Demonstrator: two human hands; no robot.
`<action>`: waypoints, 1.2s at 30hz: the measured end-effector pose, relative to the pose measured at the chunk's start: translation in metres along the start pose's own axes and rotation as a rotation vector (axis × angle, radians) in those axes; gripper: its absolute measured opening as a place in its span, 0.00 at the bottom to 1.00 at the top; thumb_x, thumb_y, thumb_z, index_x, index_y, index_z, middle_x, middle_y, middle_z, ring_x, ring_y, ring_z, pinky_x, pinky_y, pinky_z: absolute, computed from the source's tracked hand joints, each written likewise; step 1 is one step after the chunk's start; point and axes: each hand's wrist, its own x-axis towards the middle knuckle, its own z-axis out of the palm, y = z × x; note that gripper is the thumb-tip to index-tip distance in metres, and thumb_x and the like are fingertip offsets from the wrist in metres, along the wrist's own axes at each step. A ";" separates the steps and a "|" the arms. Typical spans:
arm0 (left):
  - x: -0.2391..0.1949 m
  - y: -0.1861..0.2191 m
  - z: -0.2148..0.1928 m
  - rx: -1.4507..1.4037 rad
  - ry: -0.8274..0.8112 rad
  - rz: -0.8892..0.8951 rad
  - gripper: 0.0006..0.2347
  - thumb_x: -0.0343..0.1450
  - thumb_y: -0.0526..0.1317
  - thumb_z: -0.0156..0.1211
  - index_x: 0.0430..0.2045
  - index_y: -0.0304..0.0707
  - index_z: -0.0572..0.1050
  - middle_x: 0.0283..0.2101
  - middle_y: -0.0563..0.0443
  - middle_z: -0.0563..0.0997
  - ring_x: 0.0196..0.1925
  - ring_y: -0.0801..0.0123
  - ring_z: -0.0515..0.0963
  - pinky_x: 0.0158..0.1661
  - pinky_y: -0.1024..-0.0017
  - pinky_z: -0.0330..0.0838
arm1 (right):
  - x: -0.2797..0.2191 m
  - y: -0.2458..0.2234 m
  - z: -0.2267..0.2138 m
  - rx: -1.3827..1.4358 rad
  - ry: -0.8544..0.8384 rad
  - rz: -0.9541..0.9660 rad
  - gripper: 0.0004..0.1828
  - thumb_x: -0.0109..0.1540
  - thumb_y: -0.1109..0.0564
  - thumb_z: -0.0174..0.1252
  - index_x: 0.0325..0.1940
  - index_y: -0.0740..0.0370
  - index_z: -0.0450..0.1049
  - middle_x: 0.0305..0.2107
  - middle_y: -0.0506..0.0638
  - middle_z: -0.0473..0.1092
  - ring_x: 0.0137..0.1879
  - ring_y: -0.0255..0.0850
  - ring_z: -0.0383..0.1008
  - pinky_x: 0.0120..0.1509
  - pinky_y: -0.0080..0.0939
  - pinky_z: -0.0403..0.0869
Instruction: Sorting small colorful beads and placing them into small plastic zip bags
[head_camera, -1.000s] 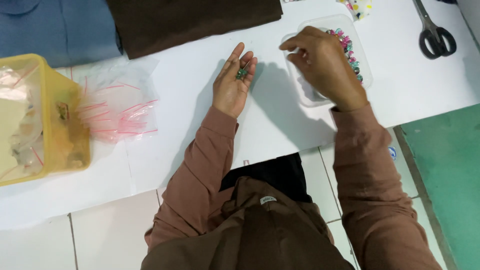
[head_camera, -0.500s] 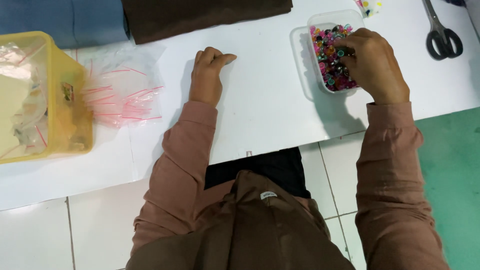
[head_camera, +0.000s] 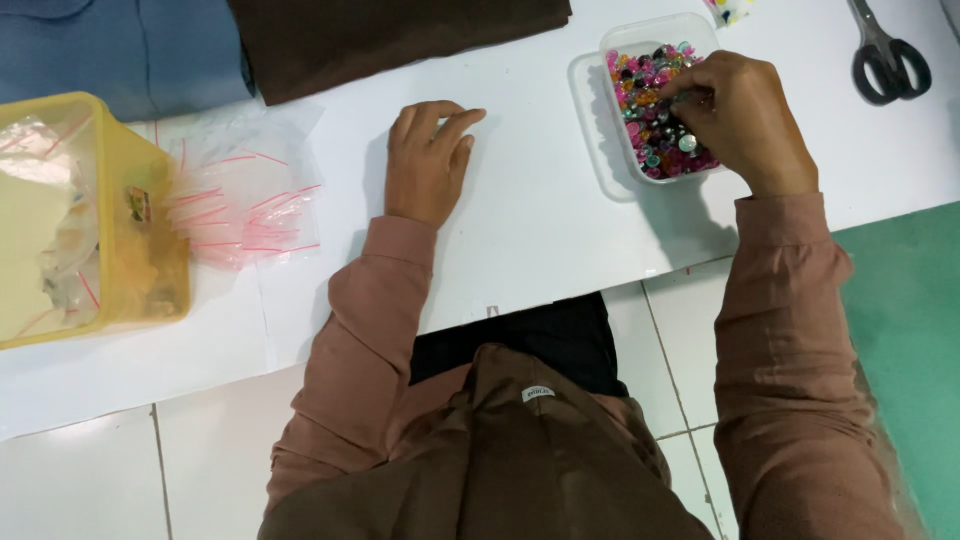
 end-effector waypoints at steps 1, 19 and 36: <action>0.006 0.010 0.006 -0.001 -0.004 0.004 0.14 0.73 0.27 0.62 0.50 0.44 0.79 0.48 0.52 0.77 0.47 0.58 0.71 0.50 0.61 0.73 | -0.001 0.001 -0.001 0.002 0.003 0.004 0.18 0.61 0.76 0.56 0.51 0.69 0.83 0.47 0.67 0.75 0.50 0.58 0.76 0.50 0.52 0.75; 0.029 0.102 0.117 -0.115 -0.334 0.424 0.22 0.79 0.55 0.61 0.65 0.46 0.70 0.71 0.46 0.66 0.75 0.52 0.59 0.74 0.49 0.48 | -0.006 0.009 -0.018 0.606 0.005 0.270 0.10 0.74 0.68 0.59 0.60 0.66 0.75 0.47 0.52 0.75 0.52 0.34 0.76 0.62 0.29 0.77; 0.028 0.106 0.112 -0.031 -0.382 0.416 0.24 0.79 0.55 0.61 0.68 0.47 0.66 0.73 0.47 0.63 0.77 0.52 0.51 0.75 0.51 0.44 | 0.000 0.007 -0.014 0.703 0.047 0.287 0.09 0.73 0.69 0.59 0.57 0.64 0.74 0.47 0.52 0.76 0.51 0.37 0.80 0.63 0.31 0.82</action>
